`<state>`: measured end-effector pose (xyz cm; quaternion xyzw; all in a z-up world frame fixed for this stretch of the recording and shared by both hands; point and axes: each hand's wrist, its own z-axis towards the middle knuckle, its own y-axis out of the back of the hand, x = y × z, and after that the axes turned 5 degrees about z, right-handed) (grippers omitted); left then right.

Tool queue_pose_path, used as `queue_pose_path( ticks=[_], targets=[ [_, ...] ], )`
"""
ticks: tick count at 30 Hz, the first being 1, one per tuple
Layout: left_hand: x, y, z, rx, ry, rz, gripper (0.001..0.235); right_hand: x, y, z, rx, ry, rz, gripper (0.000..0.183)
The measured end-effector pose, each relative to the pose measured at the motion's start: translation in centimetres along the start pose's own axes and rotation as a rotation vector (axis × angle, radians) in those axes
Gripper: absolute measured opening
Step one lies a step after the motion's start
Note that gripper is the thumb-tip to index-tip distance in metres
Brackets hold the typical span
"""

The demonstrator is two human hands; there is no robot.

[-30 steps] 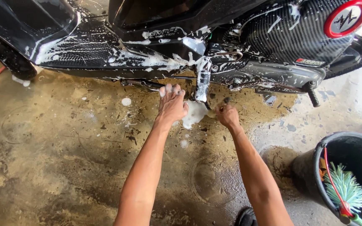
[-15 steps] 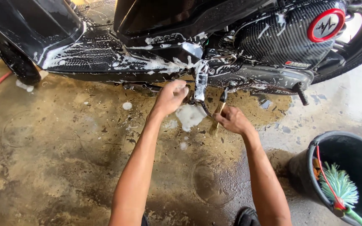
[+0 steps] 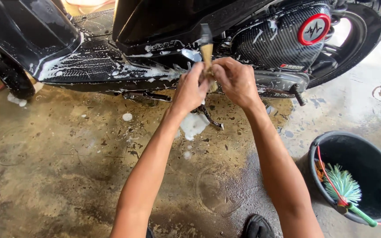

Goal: The person scrubs the lower side of a black motorcycle engine and frame using a small brush and soapy water. They then switch to a sponge to wipe the same area, removing the soap suds.

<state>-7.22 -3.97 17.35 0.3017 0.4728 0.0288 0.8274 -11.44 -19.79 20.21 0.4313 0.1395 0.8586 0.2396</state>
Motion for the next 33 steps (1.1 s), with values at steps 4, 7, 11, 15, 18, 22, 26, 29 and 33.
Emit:
queue_pose_path(
  ticks=[4, 7, 11, 15, 18, 22, 26, 29, 33],
  targets=[
    [0.4, -1.8, 0.6, -0.110, -0.042, 0.290, 0.025, -1.4, 2.5, -2.6, 0.046, -0.070, 0.096, 0.021],
    [0.9, -5.8, 1.6, -0.152, -0.097, 0.544, 0.026, -5.1, 5.6, -5.8, 0.102, -0.080, -0.152, 0.028],
    [-3.7, -10.6, 1.6, -0.057, -0.112, 0.575, 0.024, -9.7, 11.2, -10.7, 0.191, -0.292, -0.436, 0.038],
    [-5.4, -17.0, 1.5, 0.151, -0.100, 0.333, 0.030, -14.2, 19.6, -16.5, 0.229, -0.673, -0.506, 0.036],
    [-5.6, -21.4, 0.9, 0.258, 0.000, 0.200, 0.028, -19.0, 25.9, -22.5, 0.198, -0.842, -0.678, 0.035],
    [-3.6, -29.1, 0.7, 0.361, 0.033, 0.067, 0.025, -22.9, 31.1, -29.5, 0.252, -1.324, -0.730, 0.036],
    [-6.5, -34.6, 0.2, 0.448, 0.018, -0.095, 0.023, -24.0, 31.7, -33.9, 0.738, -1.486, -0.587, 0.070],
    [-8.6, -37.9, 0.1, 0.492, 0.030, -0.201, 0.026, -29.3, 30.1, -37.0, 0.845, -1.396, -0.522, 0.083],
    [-8.6, -42.6, -0.9, 0.577, 0.037, -0.336, 0.019, -23.4, 30.6, -31.8, 0.976, -1.436, -0.556, 0.095]
  ],
)
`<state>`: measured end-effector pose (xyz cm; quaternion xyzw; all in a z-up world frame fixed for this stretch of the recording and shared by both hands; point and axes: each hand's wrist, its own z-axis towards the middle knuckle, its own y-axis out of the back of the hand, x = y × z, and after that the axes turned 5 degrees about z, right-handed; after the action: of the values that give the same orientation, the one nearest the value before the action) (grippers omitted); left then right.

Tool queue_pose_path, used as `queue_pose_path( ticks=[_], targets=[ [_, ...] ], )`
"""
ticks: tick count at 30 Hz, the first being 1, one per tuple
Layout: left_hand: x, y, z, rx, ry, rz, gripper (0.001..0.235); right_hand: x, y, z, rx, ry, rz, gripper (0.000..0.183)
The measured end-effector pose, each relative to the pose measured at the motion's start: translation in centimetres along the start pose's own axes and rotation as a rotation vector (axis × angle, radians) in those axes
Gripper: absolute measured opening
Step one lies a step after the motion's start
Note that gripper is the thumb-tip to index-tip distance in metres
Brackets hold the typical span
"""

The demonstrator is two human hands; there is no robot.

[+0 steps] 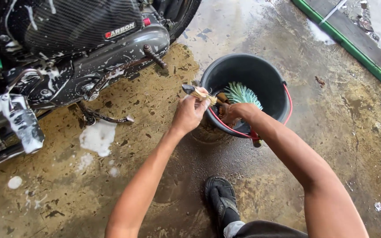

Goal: The person scrubs the lower side of a black motorcycle engine and frame using a small brush and soapy water. They then switch to a sponge to wipe the same area, removing the soap suds.

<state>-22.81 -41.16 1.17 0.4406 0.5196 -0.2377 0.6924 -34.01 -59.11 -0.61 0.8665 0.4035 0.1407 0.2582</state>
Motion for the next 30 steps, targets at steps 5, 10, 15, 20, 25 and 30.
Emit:
queue_pose_path(
  ticks=[5, 10, 15, 20, 25, 30],
  targets=[
    [1.2, -1.3, 0.5, 0.002, -0.012, 0.071, 0.018, -3.7, -1.4, 10.5, 0.040, 0.049, 0.088, 0.122],
    [1.2, 0.4, 0.3, -0.068, 0.045, 0.046, 0.018, -6.7, -6.7, 20.8, 0.087, 0.165, -0.004, 0.071],
    [3.3, 3.1, -0.3, -0.085, 0.091, 0.032, 0.021, -4.2, -6.6, 18.6, -0.028, 0.268, 0.141, 0.033],
    [3.9, 5.1, -1.1, -0.163, 0.118, 0.078, 0.022, 2.3, 3.0, 3.9, -0.261, 0.373, 1.112, 0.044],
    [1.2, 8.4, -2.7, -0.337, 0.088, 0.159, 0.028, 5.5, 8.3, -5.3, -0.309, 0.666, 1.428, 0.053],
    [0.0, 14.6, -5.7, -0.589, 0.006, 0.291, 0.028, 15.8, 9.3, -8.8, -0.368, 0.952, 1.492, 0.051]
  ],
)
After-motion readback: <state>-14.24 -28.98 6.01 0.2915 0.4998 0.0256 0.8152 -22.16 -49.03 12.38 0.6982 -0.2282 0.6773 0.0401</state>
